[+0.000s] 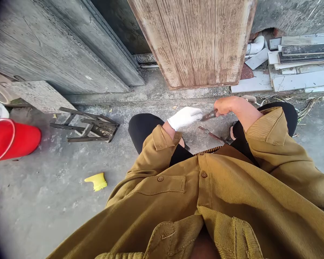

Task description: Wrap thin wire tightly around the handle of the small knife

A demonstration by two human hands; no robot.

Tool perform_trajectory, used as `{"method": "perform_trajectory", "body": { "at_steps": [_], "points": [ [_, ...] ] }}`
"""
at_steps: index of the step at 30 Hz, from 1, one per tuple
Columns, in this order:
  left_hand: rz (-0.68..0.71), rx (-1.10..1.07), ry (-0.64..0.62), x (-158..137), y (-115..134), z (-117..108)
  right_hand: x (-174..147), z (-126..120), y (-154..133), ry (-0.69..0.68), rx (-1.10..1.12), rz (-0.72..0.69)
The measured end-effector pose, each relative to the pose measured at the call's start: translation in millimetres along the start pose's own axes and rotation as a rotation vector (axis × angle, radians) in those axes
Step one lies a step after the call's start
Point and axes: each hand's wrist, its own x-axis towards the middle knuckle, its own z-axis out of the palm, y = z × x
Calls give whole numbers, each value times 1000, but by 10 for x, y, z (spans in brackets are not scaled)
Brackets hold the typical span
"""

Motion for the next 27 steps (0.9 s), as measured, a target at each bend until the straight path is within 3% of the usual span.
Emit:
{"method": "perform_trajectory", "body": {
  "at_steps": [4,6,8,11,14,17,19,23,27],
  "points": [
    [67,-136,-17,-13,-158,52,-42,29,-106,-353,178,-307],
    [78,-222,5,-21,-235,127,-135,-29,-121,-361,292,-431],
    [46,-296,57,-37,-296,230,-257,-115,-79,-219,397,-489],
    [-67,-311,149,-70,-319,399,-402,-212,39,82,501,-364],
    [-96,-230,123,-109,-248,524,-401,-211,102,322,606,-209],
    [-54,-203,130,-149,-142,591,-259,-149,68,471,605,-64],
    [-39,-165,146,-168,-98,611,-139,-108,18,517,443,74],
    [-85,-76,213,-176,-111,589,39,-31,-88,425,58,209],
    [-97,-82,254,-181,-186,515,136,105,-162,56,-24,100]
  ]
}}
